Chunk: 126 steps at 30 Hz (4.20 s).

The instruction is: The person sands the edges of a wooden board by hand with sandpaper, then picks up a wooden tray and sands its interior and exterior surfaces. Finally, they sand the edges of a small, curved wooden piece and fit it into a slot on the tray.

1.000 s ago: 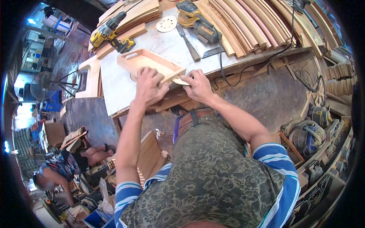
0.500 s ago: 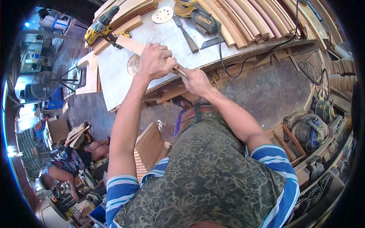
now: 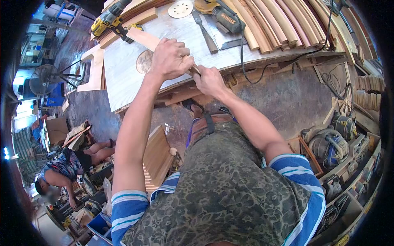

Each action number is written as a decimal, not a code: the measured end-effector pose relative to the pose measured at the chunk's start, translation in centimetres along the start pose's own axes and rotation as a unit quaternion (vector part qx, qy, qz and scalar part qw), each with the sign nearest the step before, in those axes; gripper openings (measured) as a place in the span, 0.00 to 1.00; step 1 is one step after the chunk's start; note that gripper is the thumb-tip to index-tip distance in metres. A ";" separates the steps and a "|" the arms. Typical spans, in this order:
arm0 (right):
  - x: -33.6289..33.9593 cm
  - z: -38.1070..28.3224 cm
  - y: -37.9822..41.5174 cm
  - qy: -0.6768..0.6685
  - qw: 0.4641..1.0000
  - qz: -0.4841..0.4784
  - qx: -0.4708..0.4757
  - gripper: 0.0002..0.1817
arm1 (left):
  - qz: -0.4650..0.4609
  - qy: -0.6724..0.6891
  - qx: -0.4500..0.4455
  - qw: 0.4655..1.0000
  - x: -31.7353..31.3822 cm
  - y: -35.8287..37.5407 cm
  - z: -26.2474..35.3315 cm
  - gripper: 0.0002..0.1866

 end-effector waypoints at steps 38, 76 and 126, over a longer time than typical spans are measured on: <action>0.4 1.0 2.7 -0.002 1.000 0.001 0.029 0.11 | -0.015 -0.001 0.004 1.000 0.1 0.1 -0.1 0.15; 1.9 -0.9 8.4 -0.047 0.978 0.086 0.185 0.32 | 0.048 0.048 0.012 0.998 1.4 6.2 0.4 0.16; -0.4 -2.0 3.6 -0.173 0.980 0.080 0.052 0.34 | -0.009 0.048 0.024 0.999 0.3 -0.2 0.0 0.19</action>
Point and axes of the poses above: each hand's wrist, its own y-axis away from the middle knuckle, its own x-axis out of the back of the hand, z = x × y, the point moved 4 cm from there along -y, towards the middle knuckle, and after that the axes turned 1 degree about -x, right-handed, at the moved point
